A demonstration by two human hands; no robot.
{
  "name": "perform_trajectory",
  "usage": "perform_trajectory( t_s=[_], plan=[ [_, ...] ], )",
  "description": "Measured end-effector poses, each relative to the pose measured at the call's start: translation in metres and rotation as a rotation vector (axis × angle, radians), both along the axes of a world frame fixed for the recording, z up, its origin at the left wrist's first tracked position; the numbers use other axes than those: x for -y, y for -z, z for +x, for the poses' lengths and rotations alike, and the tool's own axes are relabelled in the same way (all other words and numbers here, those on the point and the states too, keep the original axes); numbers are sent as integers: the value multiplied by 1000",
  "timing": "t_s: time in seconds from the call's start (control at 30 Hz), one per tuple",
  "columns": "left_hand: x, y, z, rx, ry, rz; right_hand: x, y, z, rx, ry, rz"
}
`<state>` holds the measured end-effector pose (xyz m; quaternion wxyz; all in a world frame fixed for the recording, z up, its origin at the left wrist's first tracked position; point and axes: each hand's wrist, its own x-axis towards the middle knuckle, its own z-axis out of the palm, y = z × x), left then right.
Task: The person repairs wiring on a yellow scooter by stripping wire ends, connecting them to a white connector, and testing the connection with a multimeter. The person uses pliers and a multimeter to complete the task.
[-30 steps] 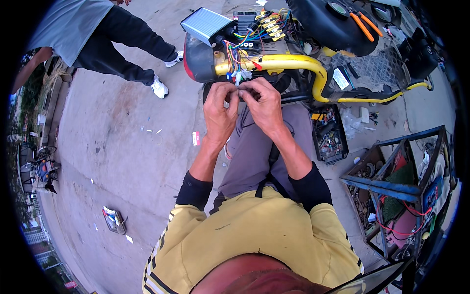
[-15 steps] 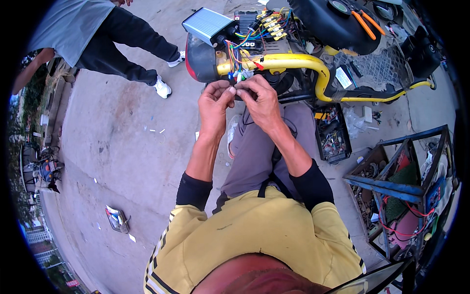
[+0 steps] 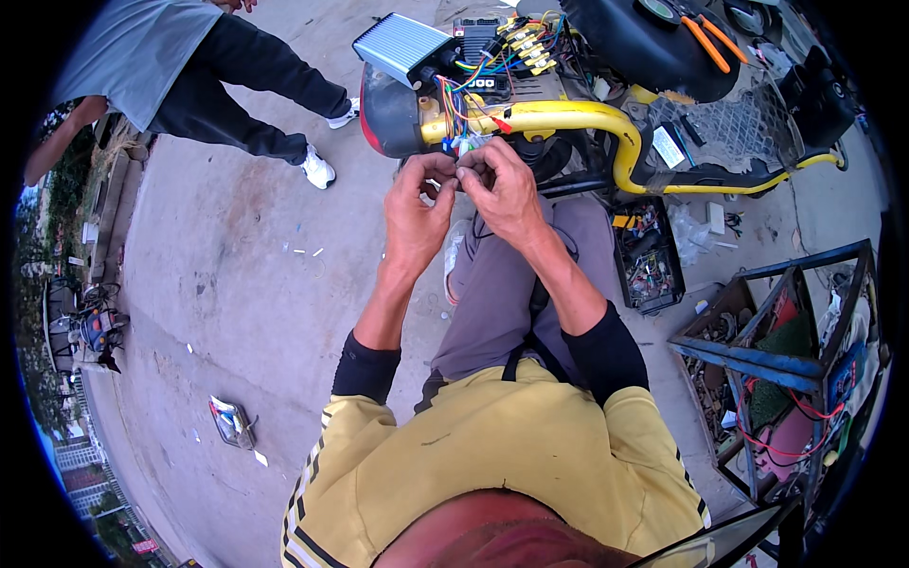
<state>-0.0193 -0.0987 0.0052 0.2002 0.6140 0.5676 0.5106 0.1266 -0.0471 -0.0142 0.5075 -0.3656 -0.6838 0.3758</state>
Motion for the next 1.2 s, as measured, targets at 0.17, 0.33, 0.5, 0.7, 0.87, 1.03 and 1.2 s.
perform_trajectory(
  t_s=[0.17,0.33,0.5,0.7,0.87,1.03,1.2],
  plan=[
    [-14,-13,-21,-462,125,273,-9,0,5,79,-54,50],
    [-25,-19,-34,-698,192,415,-10,-3,7,101,-73,23],
    [-27,-13,-40,-699,186,439,-8,-4,7,73,-86,28],
    [-26,-7,-39,-681,165,454,-9,-2,6,77,-90,13],
    [-27,-7,-41,-714,191,482,-10,-2,7,103,-82,78],
    [-27,-9,-38,-728,174,491,-9,-5,8,124,-82,103],
    [-25,-9,-31,-672,145,417,-10,-6,9,114,-93,110]
  ],
)
